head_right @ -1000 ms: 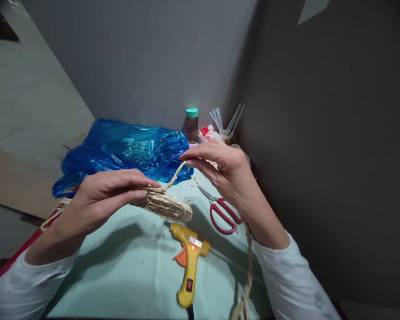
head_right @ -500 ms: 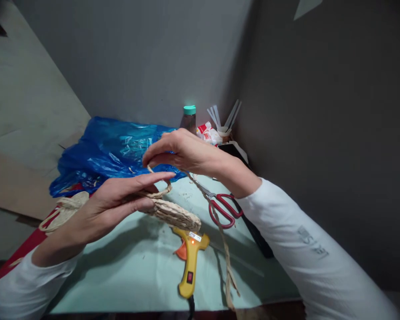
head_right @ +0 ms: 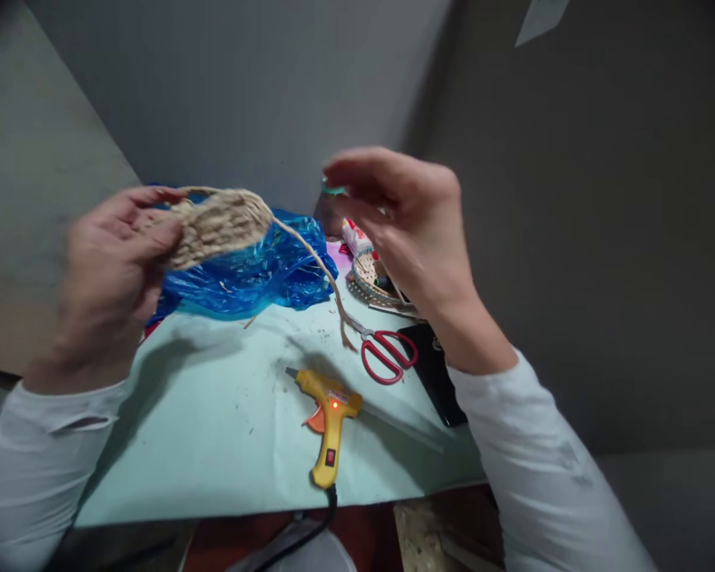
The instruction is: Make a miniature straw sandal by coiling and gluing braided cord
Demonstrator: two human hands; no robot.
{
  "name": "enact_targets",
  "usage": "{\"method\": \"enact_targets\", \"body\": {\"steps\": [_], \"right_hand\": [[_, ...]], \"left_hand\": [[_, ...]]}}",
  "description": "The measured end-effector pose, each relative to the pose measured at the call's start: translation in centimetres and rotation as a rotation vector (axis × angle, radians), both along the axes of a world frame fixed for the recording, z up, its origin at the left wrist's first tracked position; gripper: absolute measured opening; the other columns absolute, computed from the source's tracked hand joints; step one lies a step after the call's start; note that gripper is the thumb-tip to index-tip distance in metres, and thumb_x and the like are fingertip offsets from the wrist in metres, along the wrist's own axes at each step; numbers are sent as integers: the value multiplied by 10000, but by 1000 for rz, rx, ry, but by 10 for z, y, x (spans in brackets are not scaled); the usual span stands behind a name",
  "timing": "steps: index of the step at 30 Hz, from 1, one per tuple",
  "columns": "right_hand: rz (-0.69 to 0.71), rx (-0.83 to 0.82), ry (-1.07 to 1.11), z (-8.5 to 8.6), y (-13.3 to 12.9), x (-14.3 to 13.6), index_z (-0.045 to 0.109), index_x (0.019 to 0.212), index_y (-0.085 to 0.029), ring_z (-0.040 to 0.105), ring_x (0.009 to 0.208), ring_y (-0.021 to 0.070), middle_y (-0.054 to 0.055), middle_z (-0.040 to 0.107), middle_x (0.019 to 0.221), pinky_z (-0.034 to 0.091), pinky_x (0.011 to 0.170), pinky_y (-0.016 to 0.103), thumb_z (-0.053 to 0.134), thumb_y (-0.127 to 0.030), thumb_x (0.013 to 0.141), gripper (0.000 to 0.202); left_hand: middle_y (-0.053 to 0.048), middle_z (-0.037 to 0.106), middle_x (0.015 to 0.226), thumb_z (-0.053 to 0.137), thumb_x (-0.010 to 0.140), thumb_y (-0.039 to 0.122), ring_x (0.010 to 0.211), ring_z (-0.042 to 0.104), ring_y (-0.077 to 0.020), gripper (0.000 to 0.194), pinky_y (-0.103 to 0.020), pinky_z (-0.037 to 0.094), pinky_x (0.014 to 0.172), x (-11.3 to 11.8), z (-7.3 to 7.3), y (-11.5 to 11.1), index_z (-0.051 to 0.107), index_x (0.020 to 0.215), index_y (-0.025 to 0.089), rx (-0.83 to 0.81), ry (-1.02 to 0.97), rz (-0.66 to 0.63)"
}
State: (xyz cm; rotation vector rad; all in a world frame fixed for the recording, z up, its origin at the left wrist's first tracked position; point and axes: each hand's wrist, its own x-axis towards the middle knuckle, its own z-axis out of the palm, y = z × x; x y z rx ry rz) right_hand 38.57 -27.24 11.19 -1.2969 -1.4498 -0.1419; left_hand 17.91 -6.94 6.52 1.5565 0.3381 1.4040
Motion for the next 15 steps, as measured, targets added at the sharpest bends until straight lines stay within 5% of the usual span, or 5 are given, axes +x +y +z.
{"method": "enact_targets", "body": {"steps": [4, 9, 15], "right_hand": [[-90, -227, 69, -59, -53, -10, 758, 1009, -222, 713, 894, 177, 29, 754, 979, 574, 814, 273, 683, -193, 899, 135], [-225, -422, 42, -135, -102, -47, 749, 1007, -190, 718, 693, 193, 63, 758, 899, 585, 637, 279, 567, -224, 954, 193], [-461, -650, -83, -171, -111, -93, 628, 1079, -196, 702, 616, 215, 66, 736, 857, 546, 533, 286, 489, -506, 1003, 348]], "left_hand": [[71, 671, 814, 851, 726, 301, 902, 647, -129, 338, -355, 523, 929, -14, 3, 40, 666, 986, 191, -3, -114, 85], [76, 649, 897, 872, 712, 409, 905, 629, -121, 462, -364, 508, 923, -10, 0, 32, 622, 1043, 203, 101, -170, 197], [59, 635, 1008, 715, 846, 550, 952, 618, -110, 490, -306, 486, 850, 9, -8, 6, 589, 1154, 190, 223, -87, 285]]}}
